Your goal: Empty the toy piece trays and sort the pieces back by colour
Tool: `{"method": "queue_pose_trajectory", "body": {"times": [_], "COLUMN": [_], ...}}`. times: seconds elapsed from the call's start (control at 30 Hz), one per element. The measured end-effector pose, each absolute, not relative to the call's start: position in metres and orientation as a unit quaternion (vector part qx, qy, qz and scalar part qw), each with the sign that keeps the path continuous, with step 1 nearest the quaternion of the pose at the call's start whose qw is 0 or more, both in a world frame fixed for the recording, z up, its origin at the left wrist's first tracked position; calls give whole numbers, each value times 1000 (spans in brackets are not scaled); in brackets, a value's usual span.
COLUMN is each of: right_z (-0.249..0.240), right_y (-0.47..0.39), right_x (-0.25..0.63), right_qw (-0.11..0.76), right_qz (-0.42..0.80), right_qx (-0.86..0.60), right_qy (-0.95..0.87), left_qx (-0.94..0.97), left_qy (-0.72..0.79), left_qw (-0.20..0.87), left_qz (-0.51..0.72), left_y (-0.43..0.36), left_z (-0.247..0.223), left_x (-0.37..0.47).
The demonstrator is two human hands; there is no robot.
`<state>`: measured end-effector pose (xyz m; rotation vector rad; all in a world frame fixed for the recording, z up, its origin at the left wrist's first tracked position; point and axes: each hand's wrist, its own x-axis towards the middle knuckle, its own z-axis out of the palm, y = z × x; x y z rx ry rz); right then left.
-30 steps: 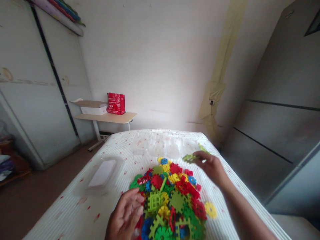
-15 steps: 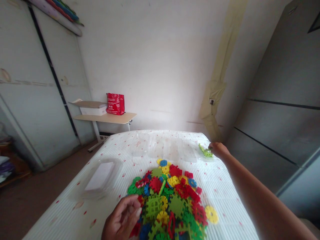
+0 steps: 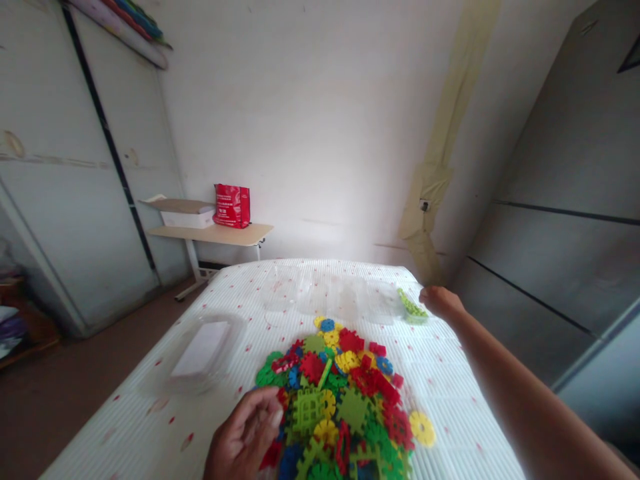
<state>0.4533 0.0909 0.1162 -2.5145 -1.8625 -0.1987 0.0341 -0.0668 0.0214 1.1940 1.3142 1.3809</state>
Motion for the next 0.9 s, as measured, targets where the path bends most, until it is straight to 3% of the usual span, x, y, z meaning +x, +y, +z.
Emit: {"method": "queue_pose_trajectory", "body": {"times": [0.23,0.43,0.6,0.9], "right_z": [119,99,91,76], "right_y": [61,33,50,88], "right_x": [427,430,460,484], "right_qw": [73,207,92,33], "right_qz": [-112,-152,-82,-19], "right_qx": [-769,-733,-778,-754], "right_qy": [-624,-629,-616,-656], "left_qx": [477,485,509,526], "left_qy": [513,519,517,542], "left_qw": [443,426,406,384], "left_qz": [560,561,556,532], "left_y": [-62,-62,-62,-60], "left_z": [9,14,17,16], "left_x": [28,29,30,27]}}
